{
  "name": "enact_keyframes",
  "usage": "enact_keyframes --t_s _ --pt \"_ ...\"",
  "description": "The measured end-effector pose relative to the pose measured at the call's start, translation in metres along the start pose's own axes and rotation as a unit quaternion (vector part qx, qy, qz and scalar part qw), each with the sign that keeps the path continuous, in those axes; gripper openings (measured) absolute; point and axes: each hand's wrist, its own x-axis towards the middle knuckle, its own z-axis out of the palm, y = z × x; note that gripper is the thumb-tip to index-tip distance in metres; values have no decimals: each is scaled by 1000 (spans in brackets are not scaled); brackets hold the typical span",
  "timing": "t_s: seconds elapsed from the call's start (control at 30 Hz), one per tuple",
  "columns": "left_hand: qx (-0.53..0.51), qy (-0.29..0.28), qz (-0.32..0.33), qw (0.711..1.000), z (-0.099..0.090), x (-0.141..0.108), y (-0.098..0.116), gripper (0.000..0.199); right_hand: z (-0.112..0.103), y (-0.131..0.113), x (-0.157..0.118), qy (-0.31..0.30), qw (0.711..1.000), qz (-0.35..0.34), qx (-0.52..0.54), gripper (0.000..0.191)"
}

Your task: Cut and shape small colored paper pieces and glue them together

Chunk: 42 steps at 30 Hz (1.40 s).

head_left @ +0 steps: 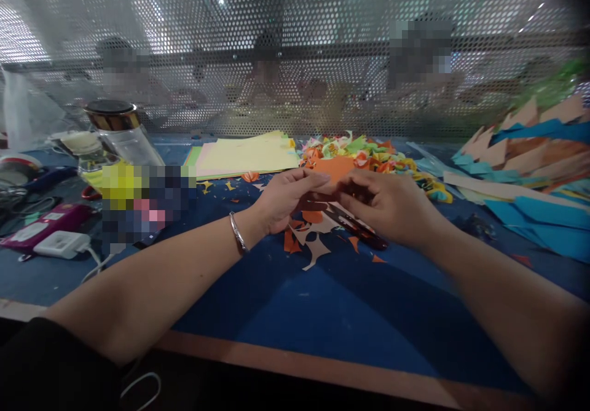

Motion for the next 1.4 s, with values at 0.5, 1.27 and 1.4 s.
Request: enact_keyframes --t_s 0.5,1.27,1.4 --pt "-20 12 23 999 3 -1 -6 31 8 8 1 4 997 39 63 29" --pt "26 37 93 995 7 -2 -10 24 10 11 1 26 994 66 88 27" --pt "68 24 113 991 3 1 -13 26 9 14 1 20 994 47 97 35"
